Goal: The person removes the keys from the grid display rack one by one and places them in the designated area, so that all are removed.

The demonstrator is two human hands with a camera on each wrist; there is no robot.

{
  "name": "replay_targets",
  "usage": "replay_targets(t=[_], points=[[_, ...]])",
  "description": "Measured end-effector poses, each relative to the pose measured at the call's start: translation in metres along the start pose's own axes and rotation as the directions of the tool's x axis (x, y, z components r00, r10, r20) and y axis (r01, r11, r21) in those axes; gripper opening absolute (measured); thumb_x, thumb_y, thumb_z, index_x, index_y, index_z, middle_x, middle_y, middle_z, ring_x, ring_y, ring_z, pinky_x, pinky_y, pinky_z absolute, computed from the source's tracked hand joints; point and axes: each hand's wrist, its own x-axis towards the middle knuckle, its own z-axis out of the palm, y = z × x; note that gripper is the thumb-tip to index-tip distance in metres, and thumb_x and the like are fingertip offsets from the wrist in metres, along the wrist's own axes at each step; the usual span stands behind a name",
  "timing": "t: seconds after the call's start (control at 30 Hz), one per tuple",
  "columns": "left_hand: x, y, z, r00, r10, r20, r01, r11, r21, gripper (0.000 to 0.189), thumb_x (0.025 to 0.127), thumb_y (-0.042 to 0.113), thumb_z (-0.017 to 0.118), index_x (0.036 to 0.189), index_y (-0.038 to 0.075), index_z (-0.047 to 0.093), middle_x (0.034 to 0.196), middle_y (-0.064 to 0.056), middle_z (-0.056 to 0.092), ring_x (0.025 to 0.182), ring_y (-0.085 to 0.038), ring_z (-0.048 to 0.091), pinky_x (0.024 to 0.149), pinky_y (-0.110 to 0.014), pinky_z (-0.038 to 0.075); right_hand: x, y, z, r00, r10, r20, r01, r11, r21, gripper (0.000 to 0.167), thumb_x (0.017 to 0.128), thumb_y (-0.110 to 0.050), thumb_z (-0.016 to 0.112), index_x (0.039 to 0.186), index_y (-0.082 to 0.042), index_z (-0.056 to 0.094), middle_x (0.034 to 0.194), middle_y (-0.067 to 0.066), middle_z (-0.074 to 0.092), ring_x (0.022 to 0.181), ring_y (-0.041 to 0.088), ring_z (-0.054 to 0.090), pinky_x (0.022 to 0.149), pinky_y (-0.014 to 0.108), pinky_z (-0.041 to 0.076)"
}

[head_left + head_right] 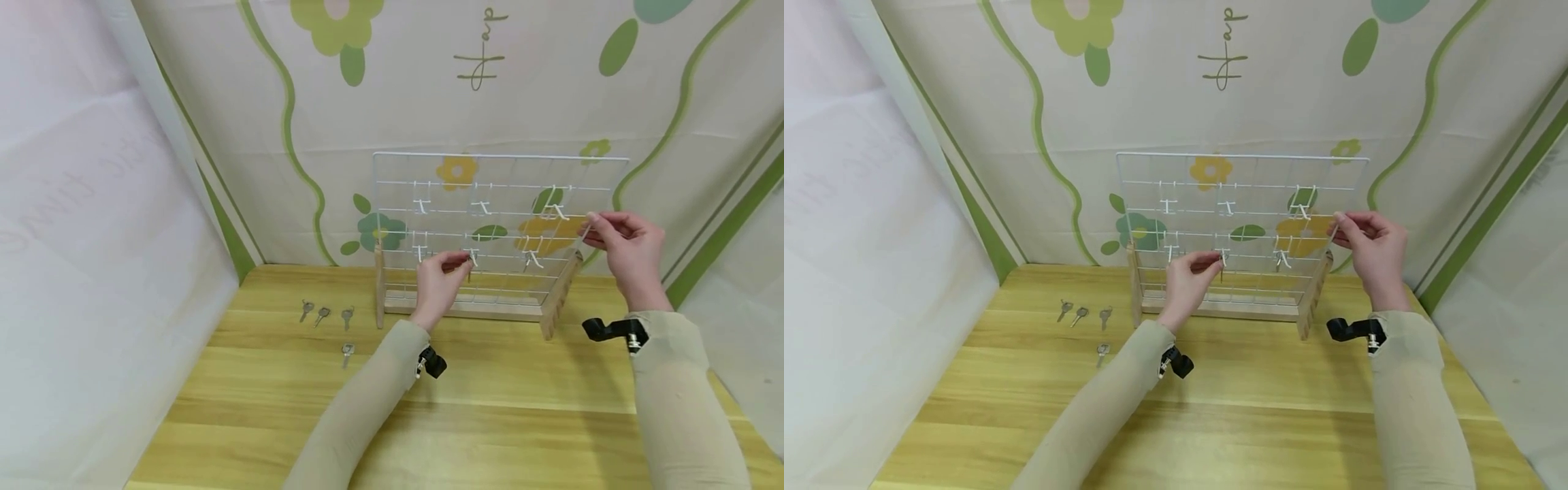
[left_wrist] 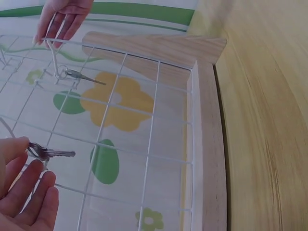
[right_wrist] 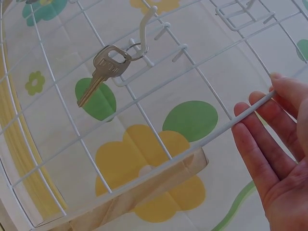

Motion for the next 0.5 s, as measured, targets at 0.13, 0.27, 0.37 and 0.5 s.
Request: replay_targets(t=[0.13, 0.27, 0.37, 0.5], points=[[0.0012, -0.0026, 0.0002, 1.0, -0.012, -0.003, 0.012, 1.0, -0.009, 0.012, 0.094, 0.015, 0.076, 0.104, 0.009, 0.08, 0.093, 0.008, 0.075, 0.083, -0.003, 0.068, 0.074, -0.023, 0.057, -0.0006, -0.0003, 0.0002, 1.0, 0.002, 0.002, -0.002, 1.0, -0.01, 0.028, 0.091, -0.007, 0.077, 0.11, 0.012, 0.069, 0.096, 0.015, 0.076, 0.083, 0.021, 0.075, 0.077, 0.033, 0.056], [0.001, -0.0035, -0.0011, 1.0, -0.022, 0.002, 0.022, 0.999, -0.032, 0.011, 0.094, 0.016, 0.076, 0.103, 0.011, 0.08, 0.095, 0.008, 0.075, 0.084, -0.004, 0.069, 0.075, -0.022, 0.058, -0.0003, 0.0005, 0.0004, 1.0, -0.01, 0.005, 0.01, 1.0, -0.008, 0.028, 0.092, -0.006, 0.076, 0.11, 0.013, 0.068, 0.095, 0.015, 0.075, 0.082, 0.021, 0.075, 0.077, 0.033, 0.055], [0.0, -0.003, -0.0033, 1.0, -0.011, 0.009, 0.012, 0.999, -0.049, 0.012, 0.095, 0.015, 0.076, 0.104, 0.009, 0.08, 0.097, 0.006, 0.076, 0.086, -0.004, 0.07, 0.077, -0.022, 0.058, -0.0004, 0.0006, 0.0011, 1.0, -0.015, 0.004, 0.015, 1.0, -0.005, 0.027, 0.092, -0.005, 0.076, 0.109, 0.013, 0.069, 0.094, 0.015, 0.075, 0.081, 0.02, 0.075, 0.076, 0.033, 0.055], [-0.0025, -0.0021, -0.0066, 1.0, 0.019, 0.016, -0.018, 0.997, -0.071, 0.014, 0.095, 0.016, 0.076, 0.105, 0.007, 0.079, 0.099, 0.004, 0.076, 0.088, -0.006, 0.07, 0.079, -0.023, 0.058, -0.0007, 0.0, 0.0016, 1.0, -0.013, 0.003, 0.013, 1.0, -0.003, 0.028, 0.092, -0.006, 0.076, 0.11, 0.014, 0.068, 0.094, 0.014, 0.076, 0.081, 0.021, 0.075, 0.076, 0.033, 0.055]])
